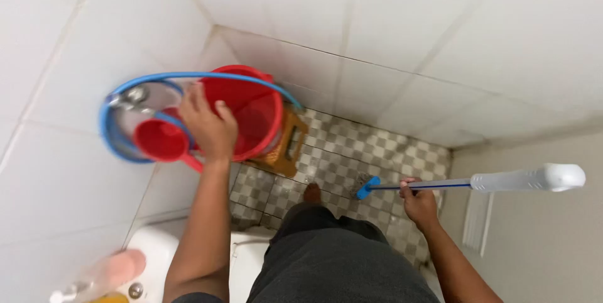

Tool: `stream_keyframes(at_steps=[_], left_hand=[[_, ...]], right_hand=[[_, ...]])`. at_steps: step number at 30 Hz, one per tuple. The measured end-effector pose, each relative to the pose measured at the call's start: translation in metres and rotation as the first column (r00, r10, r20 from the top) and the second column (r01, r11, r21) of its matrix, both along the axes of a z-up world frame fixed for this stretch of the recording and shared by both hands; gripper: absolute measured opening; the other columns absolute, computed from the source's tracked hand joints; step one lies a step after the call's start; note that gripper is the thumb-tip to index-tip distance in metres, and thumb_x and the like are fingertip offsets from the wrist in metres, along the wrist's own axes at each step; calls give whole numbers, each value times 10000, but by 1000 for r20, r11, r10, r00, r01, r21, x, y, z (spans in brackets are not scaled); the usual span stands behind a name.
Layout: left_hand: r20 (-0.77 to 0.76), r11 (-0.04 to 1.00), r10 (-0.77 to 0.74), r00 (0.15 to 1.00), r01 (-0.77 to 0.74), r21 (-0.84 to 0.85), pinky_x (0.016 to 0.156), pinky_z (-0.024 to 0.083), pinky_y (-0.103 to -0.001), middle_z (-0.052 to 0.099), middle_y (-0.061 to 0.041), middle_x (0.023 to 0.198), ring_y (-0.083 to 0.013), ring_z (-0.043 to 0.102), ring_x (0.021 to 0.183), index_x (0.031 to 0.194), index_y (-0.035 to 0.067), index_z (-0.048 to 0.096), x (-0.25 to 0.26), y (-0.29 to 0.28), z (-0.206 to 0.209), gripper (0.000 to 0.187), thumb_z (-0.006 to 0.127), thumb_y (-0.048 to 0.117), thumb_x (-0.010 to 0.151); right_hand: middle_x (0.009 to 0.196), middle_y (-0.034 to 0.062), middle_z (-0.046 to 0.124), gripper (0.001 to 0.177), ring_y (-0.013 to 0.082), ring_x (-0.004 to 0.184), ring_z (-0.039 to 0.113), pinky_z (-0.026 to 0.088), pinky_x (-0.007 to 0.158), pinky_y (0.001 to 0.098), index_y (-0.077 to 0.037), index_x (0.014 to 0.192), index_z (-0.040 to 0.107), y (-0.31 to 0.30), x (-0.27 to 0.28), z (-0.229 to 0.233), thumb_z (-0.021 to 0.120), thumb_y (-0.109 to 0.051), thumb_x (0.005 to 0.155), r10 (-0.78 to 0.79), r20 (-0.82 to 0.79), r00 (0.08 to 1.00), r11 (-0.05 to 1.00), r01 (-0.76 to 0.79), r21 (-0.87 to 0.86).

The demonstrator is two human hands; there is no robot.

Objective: Mopping the tiled floor of a bathroom using a mop and a bucket of water

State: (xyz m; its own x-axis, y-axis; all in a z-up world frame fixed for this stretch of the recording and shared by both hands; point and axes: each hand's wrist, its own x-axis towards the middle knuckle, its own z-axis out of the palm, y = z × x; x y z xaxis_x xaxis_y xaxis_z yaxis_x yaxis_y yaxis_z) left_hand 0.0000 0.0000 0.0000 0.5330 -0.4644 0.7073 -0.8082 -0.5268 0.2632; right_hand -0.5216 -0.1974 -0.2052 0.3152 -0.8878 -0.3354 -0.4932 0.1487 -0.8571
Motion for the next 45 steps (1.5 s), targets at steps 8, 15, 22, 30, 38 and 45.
stream_keyframes(at_steps=[8,15,22,30,38,45], left_hand=[[-115,978,208,971,-204,44,1396,238,-621,321,-396,1821,-595,246,1688,1746,-172,405,114,94,-31,737,699,-82,1077],[-245,985,112,963,-76,155,1441,76,-666,89,-362,1896,-579,33,1742,1823,-151,255,146,74,-25,835,686,-86,1110],[-150,937,232,961,-180,300,1434,114,-866,-118,-254,1902,-547,-195,1716,1840,-168,443,173,62,-40,644,470,151,1281],[-189,983,178,966,-167,73,1486,250,-618,237,-305,1849,-526,254,1753,1696,-166,650,61,42,-31,525,667,-16,1193],[-741,980,143,656,10,198,1288,495,-660,402,-377,1765,-559,584,1513,1602,-116,560,-194,-3,-158,582,664,-67,1032],[-908,832,378,182,362,419,1307,517,-574,482,-156,1795,-405,555,1604,1570,198,733,-318,76,-306,499,649,343,1100]], right_hand=[[902,201,858,226,453,1009,835,583,933,601,-107,1248,840,-39,141,-1,734,-277,1145,259,-246,934,956,-284,-71],[843,168,823,175,351,868,823,598,881,488,-132,1248,822,-67,199,1,781,-221,1103,345,-175,922,930,-361,-64],[969,-19,802,235,201,930,724,531,848,434,-236,1166,843,-79,219,31,693,-409,1113,423,-205,883,906,-408,112],[1538,127,736,308,317,1347,776,650,1225,415,-81,1318,760,-113,176,20,670,-306,1128,629,284,724,671,-690,271],[1246,342,773,364,413,1082,809,680,974,504,22,1386,743,-160,107,-17,738,-265,1163,602,189,776,723,-630,286],[1004,136,844,221,216,921,840,686,731,337,-148,1298,832,-189,36,-55,751,-199,1099,517,-111,848,822,-457,339]])
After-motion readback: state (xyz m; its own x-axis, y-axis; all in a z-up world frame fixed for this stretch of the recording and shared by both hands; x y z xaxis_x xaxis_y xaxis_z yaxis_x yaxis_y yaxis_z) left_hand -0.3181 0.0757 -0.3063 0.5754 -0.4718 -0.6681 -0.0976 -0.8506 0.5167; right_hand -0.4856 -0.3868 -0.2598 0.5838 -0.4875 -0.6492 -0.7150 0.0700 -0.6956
